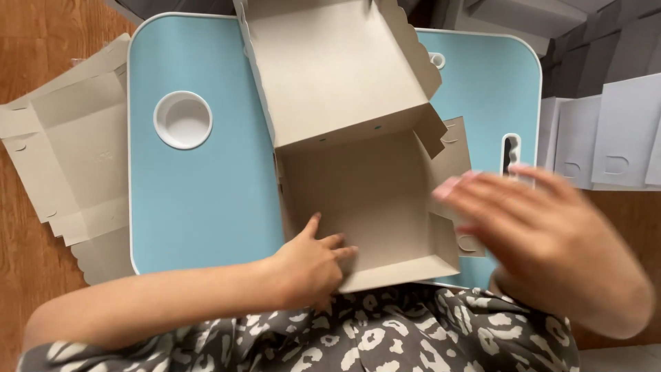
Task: Folding flat cardboard sheets into boxes and stacking them.
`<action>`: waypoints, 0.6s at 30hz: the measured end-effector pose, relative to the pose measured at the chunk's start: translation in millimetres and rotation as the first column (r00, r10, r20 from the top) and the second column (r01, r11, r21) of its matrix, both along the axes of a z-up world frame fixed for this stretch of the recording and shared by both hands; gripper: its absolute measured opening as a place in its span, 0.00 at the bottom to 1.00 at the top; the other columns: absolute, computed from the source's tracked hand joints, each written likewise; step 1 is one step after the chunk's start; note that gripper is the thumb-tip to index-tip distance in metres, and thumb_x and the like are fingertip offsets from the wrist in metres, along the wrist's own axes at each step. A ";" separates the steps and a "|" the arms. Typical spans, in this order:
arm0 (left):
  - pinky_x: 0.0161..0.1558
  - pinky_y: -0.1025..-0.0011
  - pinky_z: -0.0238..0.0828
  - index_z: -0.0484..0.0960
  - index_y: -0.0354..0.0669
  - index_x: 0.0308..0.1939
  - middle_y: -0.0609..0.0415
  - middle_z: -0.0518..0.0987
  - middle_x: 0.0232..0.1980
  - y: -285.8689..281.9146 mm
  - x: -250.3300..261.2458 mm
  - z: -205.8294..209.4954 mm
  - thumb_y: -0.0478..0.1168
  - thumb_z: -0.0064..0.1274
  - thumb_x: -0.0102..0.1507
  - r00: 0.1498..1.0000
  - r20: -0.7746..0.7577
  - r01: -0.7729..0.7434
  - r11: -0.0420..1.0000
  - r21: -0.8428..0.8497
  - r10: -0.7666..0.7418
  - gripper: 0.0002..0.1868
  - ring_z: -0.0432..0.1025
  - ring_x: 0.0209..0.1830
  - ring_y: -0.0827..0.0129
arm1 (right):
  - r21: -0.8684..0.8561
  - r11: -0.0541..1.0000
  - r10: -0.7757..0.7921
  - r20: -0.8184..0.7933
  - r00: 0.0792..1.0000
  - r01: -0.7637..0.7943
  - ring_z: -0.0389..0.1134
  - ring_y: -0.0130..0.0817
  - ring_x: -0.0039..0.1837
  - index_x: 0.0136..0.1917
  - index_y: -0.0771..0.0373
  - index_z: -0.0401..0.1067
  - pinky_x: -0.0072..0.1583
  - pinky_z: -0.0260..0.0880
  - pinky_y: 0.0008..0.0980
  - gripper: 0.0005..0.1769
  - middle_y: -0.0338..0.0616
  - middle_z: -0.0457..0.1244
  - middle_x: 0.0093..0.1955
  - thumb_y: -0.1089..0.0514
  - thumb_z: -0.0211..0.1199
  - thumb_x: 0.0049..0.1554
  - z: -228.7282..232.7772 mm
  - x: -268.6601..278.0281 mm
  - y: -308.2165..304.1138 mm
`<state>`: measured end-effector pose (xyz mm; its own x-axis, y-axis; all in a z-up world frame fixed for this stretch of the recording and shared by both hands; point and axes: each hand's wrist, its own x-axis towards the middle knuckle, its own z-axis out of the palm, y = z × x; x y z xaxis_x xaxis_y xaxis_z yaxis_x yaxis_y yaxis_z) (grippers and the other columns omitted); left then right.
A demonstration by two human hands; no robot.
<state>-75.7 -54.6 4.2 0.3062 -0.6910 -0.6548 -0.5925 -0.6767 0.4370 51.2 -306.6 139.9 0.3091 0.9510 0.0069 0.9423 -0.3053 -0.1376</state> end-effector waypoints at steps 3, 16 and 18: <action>0.74 0.22 0.27 0.63 0.46 0.75 0.41 0.57 0.80 21.4 -12.3 25.1 0.56 0.50 0.64 0.932 0.347 -0.002 0.954 0.300 -0.107 0.37 0.50 0.79 0.44 | 0.075 0.977 -0.205 0.080 0.975 0.200 0.71 0.43 0.69 0.70 0.63 0.72 0.70 0.66 0.48 0.28 0.49 0.70 0.67 0.54 0.67 0.57 5.0 11.5 -22.3; 0.74 0.26 0.20 0.67 0.74 0.71 0.45 0.41 0.94 132.7 -33.7 11.9 0.48 0.49 0.59 0.529 0.840 -0.713 0.599 0.363 0.120 0.34 0.37 0.91 0.46 | -0.040 0.999 0.007 -0.025 1.000 -0.008 0.64 0.34 0.72 0.75 0.54 0.63 0.71 0.60 0.42 0.37 0.32 0.62 0.74 0.56 0.61 0.51 -5.7 2.6 -9.0; 0.69 0.26 0.13 0.49 0.61 0.79 0.39 0.27 0.85 123.8 -55.2 19.3 0.35 0.65 0.32 0.467 0.645 -0.647 0.731 -0.218 0.605 0.71 0.23 0.84 0.41 | -0.071 0.996 0.056 0.116 0.992 -0.048 0.63 0.34 0.74 0.76 0.50 0.62 0.70 0.59 0.41 0.31 0.34 0.62 0.75 0.50 0.58 0.60 -18.9 1.7 4.1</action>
<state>-130.9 69.2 23.5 0.9848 -0.1131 -0.1321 -0.1023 -0.9911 0.0855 52.9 -302.5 121.0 0.2600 0.9653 -0.0250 0.9655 -0.2603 -0.0057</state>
